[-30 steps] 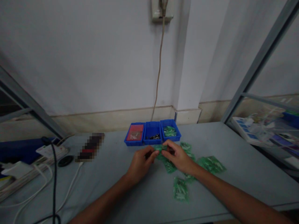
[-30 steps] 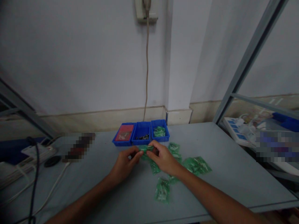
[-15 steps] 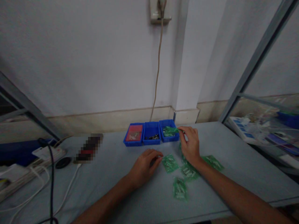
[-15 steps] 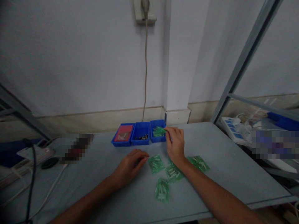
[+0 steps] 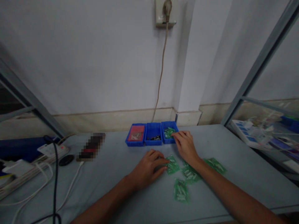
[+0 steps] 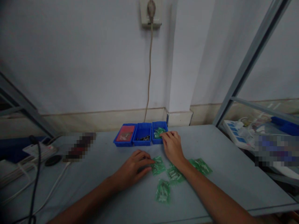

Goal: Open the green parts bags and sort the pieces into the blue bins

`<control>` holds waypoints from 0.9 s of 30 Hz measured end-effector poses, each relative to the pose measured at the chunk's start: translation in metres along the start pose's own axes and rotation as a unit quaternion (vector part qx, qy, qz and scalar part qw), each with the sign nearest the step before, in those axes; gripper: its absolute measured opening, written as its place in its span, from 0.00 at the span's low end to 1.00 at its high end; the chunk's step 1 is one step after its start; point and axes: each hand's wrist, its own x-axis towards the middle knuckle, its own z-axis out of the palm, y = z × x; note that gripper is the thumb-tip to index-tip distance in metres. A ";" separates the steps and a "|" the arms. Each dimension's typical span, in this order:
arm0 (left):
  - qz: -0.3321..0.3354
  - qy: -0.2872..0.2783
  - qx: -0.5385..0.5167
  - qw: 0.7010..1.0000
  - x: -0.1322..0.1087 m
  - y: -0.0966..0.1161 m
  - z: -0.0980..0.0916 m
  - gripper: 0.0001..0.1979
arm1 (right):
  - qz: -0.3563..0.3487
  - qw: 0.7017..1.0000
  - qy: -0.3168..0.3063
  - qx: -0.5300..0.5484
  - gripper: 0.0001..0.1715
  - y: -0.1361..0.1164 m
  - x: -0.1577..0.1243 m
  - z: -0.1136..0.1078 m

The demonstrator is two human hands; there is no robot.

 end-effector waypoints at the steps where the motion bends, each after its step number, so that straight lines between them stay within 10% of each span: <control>1: -0.002 -0.007 0.000 1.000 0.000 0.001 0.000 0.15 | -0.001 1.000 -0.007 -0.002 0.13 0.000 0.000 0.001; 17: -0.006 -0.009 -0.005 1.000 -0.001 -0.004 0.005 0.27 | -0.011 0.999 -0.028 -0.023 0.16 -0.003 -0.002 0.003; 27: -0.013 -0.010 0.001 1.000 -0.001 0.000 0.001 0.15 | 0.001 0.999 -0.049 -0.010 0.18 -0.002 -0.002 0.007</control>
